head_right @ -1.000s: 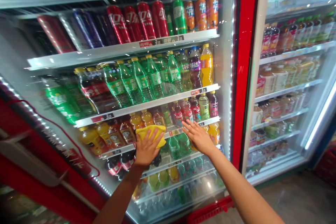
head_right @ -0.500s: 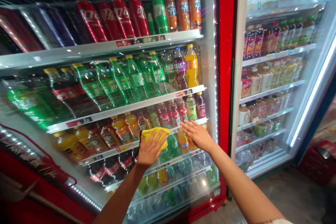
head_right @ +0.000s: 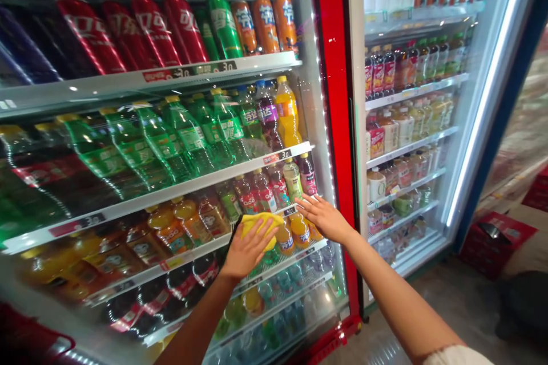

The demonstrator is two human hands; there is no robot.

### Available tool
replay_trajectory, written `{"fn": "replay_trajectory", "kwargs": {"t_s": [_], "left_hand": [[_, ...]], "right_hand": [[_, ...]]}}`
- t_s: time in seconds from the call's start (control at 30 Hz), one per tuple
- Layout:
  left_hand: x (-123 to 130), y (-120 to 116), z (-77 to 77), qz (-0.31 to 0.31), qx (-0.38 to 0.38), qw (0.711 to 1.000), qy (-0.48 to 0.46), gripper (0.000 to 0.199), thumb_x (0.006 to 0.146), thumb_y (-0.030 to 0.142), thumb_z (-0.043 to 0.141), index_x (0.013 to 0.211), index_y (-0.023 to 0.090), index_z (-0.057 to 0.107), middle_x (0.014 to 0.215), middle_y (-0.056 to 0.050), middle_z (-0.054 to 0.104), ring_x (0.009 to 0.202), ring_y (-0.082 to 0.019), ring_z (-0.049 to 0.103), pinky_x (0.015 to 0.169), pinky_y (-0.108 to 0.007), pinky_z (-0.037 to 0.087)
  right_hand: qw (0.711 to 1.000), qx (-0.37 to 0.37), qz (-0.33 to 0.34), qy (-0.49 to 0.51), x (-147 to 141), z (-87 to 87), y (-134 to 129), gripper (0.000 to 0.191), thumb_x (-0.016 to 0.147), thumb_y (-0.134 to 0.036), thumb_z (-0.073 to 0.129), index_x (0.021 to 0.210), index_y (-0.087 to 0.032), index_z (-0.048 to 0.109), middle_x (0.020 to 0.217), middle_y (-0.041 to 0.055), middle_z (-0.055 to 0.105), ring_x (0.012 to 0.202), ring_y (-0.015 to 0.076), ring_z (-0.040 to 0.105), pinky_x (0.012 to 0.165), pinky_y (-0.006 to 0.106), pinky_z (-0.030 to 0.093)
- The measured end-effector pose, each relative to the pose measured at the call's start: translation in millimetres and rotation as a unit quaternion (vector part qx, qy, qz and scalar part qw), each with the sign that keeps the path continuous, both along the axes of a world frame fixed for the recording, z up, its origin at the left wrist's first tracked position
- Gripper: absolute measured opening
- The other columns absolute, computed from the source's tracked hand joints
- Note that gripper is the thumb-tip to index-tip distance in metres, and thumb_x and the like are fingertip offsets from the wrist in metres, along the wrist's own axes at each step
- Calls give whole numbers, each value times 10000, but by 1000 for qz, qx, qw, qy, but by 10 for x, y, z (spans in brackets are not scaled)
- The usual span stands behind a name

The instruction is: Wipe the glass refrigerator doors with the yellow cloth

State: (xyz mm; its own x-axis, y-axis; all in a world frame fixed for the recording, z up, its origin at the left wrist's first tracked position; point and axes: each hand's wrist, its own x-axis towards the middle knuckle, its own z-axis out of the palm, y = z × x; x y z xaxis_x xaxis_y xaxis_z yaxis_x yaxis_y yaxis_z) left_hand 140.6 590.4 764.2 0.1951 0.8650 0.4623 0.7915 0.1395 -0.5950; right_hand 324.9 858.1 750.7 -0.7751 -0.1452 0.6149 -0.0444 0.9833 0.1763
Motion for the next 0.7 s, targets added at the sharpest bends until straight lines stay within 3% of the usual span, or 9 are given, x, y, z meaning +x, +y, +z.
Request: {"fn": "replay_trajectory", "kwargs": {"t_s": [0.1,0.17,0.23,0.3,0.4,0.5,0.57,0.7], "left_hand": [[-25,44,249,38,65,997,-35,821,876,275,706,1593,344,314,1627,-17,374,1588,-220,27,1235,-564,-198],[31,217,481,68,122,988,-68,844,886,301,706,1606,359,268,1645,-27,333,1589,-252,48,1221,-599,-207],[110,426,614,78,156,981,-81,844,890,331,705,1609,352,262,1659,-34,295,1590,-273,31,1209,-625,-211],[162,583,572,62,154,984,-67,803,902,342,682,1604,322,291,1664,-31,277,1590,-261,-33,1206,-632,-216],[132,634,262,-20,88,996,-4,680,930,328,619,1567,266,388,1664,-2,281,1584,-204,-107,1237,-592,-191],[46,567,2,-78,33,996,31,619,928,315,604,1525,235,461,1669,2,282,1587,-195,-78,1267,-544,-156],[39,574,7,-76,25,996,26,633,920,301,610,1530,235,454,1671,4,276,1587,-188,-72,1274,-528,-151],[197,827,301,-26,60,998,-5,710,907,251,612,1575,262,372,1675,15,243,1579,-183,-112,1252,-557,-194]], "right_hand": [[1000,-9,-21,-1,47,-12,51,622,935,-13,462,1522,-216,456,1623,72,399,1540,241,293,1219,545,364],[999,-12,-32,-2,44,-23,45,620,933,-13,464,1518,-217,463,1624,71,397,1540,239,290,1221,538,362],[999,-12,-42,-1,25,-42,27,628,928,-8,466,1520,-221,462,1625,71,395,1542,240,286,1215,537,369],[999,-10,-49,-5,10,-62,22,627,930,-13,473,1522,-221,460,1623,73,396,1544,244,281,1213,542,371],[998,-14,-61,-18,36,-70,57,634,930,-14,476,1530,-219,449,1626,74,388,1545,239,275,1219,538,363],[996,-26,-72,-34,120,-45,136,679,908,13,462,1540,-231,433,1633,68,372,1545,231,274,1217,533,370],[996,-32,-76,-44,184,-26,203,707,889,30,454,1543,-237,430,1637,64,362,1546,234,270,1215,534,373],[996,-33,-70,-41,266,-19,354,772,849,72,432,1555,-241,408,1638,64,357,1551,225,252,1222,532,362]]}}
